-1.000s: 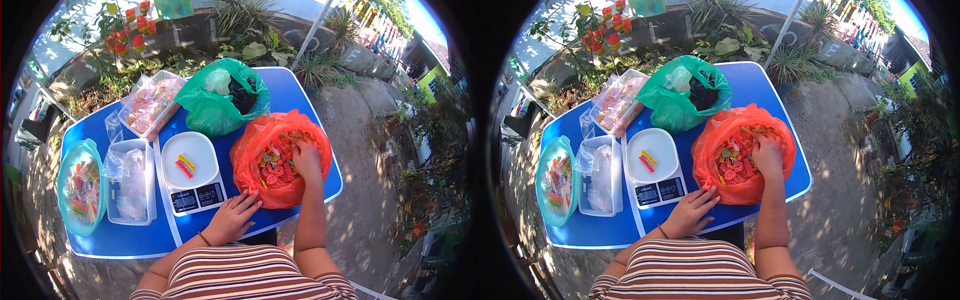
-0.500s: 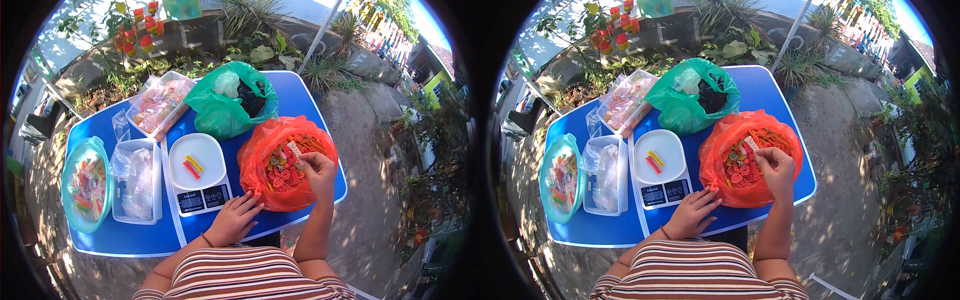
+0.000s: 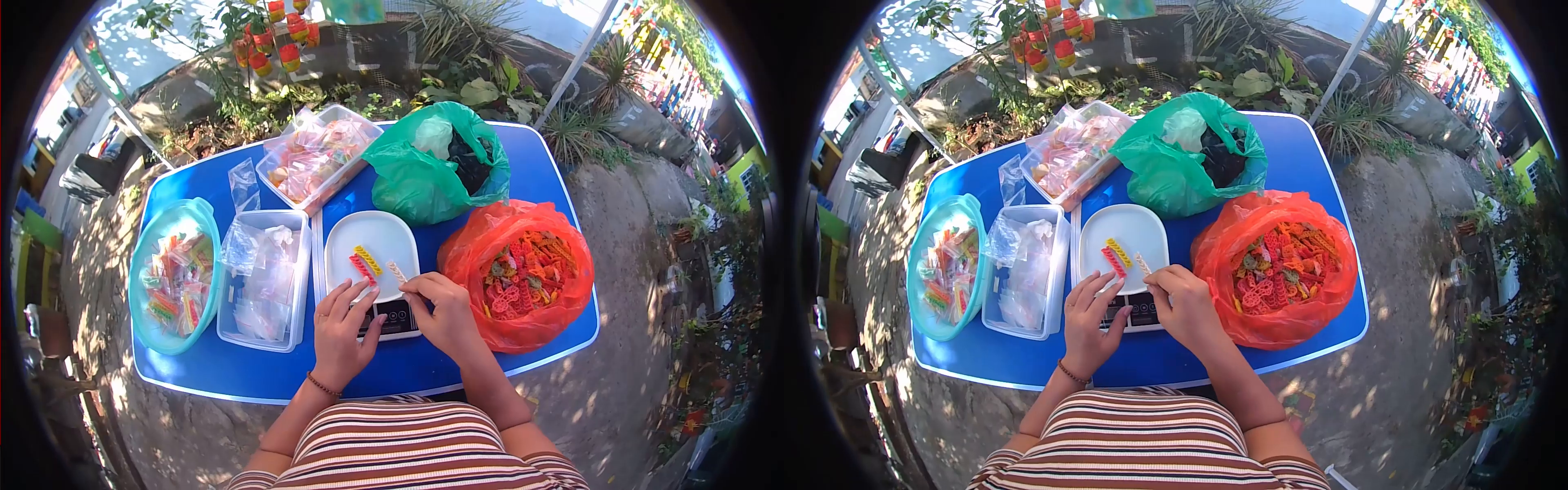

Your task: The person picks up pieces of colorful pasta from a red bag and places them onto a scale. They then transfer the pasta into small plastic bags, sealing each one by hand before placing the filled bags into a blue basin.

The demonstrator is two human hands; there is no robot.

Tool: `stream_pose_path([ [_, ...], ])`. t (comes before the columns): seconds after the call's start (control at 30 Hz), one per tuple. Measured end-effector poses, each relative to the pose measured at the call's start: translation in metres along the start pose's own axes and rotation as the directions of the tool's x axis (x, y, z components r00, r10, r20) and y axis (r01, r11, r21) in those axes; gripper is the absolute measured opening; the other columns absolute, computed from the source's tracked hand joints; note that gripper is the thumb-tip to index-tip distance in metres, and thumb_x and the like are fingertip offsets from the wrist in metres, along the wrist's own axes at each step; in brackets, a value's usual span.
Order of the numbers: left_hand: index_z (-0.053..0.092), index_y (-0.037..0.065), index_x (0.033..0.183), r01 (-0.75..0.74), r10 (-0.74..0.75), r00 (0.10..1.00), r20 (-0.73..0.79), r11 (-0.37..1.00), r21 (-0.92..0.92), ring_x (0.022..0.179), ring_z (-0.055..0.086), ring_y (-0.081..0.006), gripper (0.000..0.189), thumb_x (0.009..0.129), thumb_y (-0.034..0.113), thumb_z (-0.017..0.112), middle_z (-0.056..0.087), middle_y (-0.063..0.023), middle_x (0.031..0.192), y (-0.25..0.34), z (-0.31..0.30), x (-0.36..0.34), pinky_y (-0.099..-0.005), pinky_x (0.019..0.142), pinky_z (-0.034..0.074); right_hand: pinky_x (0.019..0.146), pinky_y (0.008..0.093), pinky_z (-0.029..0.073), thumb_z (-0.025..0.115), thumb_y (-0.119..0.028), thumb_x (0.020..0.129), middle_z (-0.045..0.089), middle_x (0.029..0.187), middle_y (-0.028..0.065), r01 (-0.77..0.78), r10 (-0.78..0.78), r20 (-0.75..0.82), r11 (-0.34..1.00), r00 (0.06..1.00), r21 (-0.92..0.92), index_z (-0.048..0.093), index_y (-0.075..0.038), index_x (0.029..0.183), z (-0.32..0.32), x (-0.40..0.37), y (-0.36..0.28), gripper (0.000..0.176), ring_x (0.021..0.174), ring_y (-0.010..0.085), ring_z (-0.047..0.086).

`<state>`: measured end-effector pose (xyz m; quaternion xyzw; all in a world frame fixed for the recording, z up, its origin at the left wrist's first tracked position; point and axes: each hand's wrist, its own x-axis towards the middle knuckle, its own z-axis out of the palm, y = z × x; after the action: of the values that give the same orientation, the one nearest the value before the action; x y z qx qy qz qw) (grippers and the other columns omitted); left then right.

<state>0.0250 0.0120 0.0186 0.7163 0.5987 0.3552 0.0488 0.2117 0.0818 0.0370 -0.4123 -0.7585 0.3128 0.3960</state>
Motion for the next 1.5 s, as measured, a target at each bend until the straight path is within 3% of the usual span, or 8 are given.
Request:
stream_pose_path([
  [0.23, 0.071, 0.01, 0.126, 0.077, -0.077, 0.997, -0.03, 0.997, -0.01, 0.132, 0.055, -0.0306, 0.04, 0.087, 0.019, 0.078, 0.065, -0.0075, 0.137, -0.012, -0.011, -0.015, -0.0425, 0.11, 0.039, 0.083, 0.0418, 0.059, 0.066, 0.004, 0.089, 0.072, 0.106, 0.0213, 0.075, -0.073, 0.023, 0.992, 0.997, -0.099, 0.073, 0.004, 0.107, 0.027, 0.016, 0.01, 0.019, 0.094, 0.0385, 0.072],
  [0.47, 0.072, 0.01, 0.124, 0.058, -0.059, 0.998, -0.021, 0.997, -0.059, 0.129, 0.057, -0.0299, 0.04, 0.084, 0.014, 0.08, 0.067, -0.0077, 0.134, -0.008, -0.008, -0.016, -0.0425, 0.111, 0.039, 0.084, 0.0395, 0.059, 0.071, 0.004, 0.087, 0.073, 0.104, 0.0182, 0.062, -0.06, 0.024, 0.993, 0.998, -0.096, 0.074, 0.003, 0.105, 0.001, -0.002, -0.013, 0.018, 0.095, 0.0343, 0.073],
  [0.73, 0.071, 0.014, 0.125, -0.174, 0.214, 0.969, 0.121, 0.946, -0.275, 0.126, 0.06, -0.0266, 0.044, 0.082, 0.012, 0.081, 0.067, -0.0047, 0.133, 0.021, 0.02, -0.013, -0.0419, 0.106, 0.044, 0.08, 0.0391, 0.057, 0.071, 0.005, 0.087, 0.072, 0.099, 0.0166, 0.069, -0.095, -0.103, 0.972, 0.99, -0.226, 0.073, 0.003, 0.104, -0.047, -0.022, -0.018, 0.017, 0.09, 0.0333, 0.07],
  [0.9, 0.071, 0.015, 0.124, -0.239, 0.308, 0.934, 0.182, 0.915, -0.325, 0.128, 0.058, -0.0265, 0.042, 0.083, 0.013, 0.08, 0.064, -0.0047, 0.139, 0.033, 0.035, -0.009, -0.0424, 0.106, 0.044, 0.079, 0.038, 0.056, 0.073, 0.003, 0.082, 0.072, 0.095, 0.0147, -0.122, 0.007, -0.218, 0.847, 0.976, -0.518, 0.073, 0.001, 0.097, -0.092, -0.035, 0.002, 0.015, 0.087, 0.0296, 0.071],
  [1.0, 0.072, 0.015, 0.117, -0.287, 0.368, 0.91, 0.191, 0.892, -0.35, 0.131, 0.056, -0.0273, 0.036, 0.082, 0.011, 0.079, 0.06, -0.0054, 0.144, 0.04, 0.044, -0.003, -0.0425, 0.106, 0.044, 0.078, 0.0381, 0.055, 0.076, 0.001, 0.079, 0.071, 0.09, 0.0134, -0.302, 0.291, -0.093, 0.844, 0.952, -0.443, 0.071, 0.0, 0.093, -0.104, -0.05, 0.002, 0.015, 0.086, 0.0287, 0.071],
  [1.23, 0.072, 0.016, 0.111, -0.447, 0.512, 0.827, 0.231, 0.849, -0.282, 0.129, 0.053, -0.0292, 0.035, 0.077, 0.016, 0.079, 0.048, -0.008, 0.157, 0.059, 0.065, 0.013, -0.0424, 0.103, 0.045, 0.071, 0.0392, 0.055, 0.081, -0.012, 0.08, 0.068, 0.09, 0.0121, -0.366, 0.403, 0.027, 0.854, 0.915, -0.37, 0.069, -0.004, 0.096, -0.111, -0.059, -0.01, 0.022, 0.08, 0.0297, 0.07],
  [1.37, 0.072, 0.017, 0.115, -0.429, 0.492, 0.835, 0.246, 0.862, -0.269, 0.126, 0.053, -0.0288, 0.04, 0.076, 0.02, 0.081, 0.046, -0.0082, 0.159, 0.062, 0.073, 0.009, -0.0429, 0.102, 0.044, 0.074, 0.0407, 0.055, 0.078, -0.009, 0.084, 0.069, 0.091, 0.015, -0.357, 0.247, -0.312, 0.855, 0.918, -0.375, 0.069, -0.001, 0.101, -0.118, -0.061, 0.016, 0.02, 0.082, 0.0324, 0.069],
  [1.5, 0.071, 0.017, 0.118, -0.385, 0.46, 0.845, 0.272, 0.877, -0.287, 0.126, 0.054, -0.029, 0.042, 0.077, 0.02, 0.081, 0.045, -0.0086, 0.159, 0.061, 0.071, 0.008, -0.0438, 0.103, 0.044, 0.081, 0.0434, 0.054, 0.076, -0.007, 0.084, 0.07, 0.096, 0.0152, -0.471, 0.321, -0.361, 0.732, 0.876, -0.492, 0.068, -0.001, 0.104, -0.123, -0.064, 0.034, 0.023, 0.09, 0.0354, 0.067],
])
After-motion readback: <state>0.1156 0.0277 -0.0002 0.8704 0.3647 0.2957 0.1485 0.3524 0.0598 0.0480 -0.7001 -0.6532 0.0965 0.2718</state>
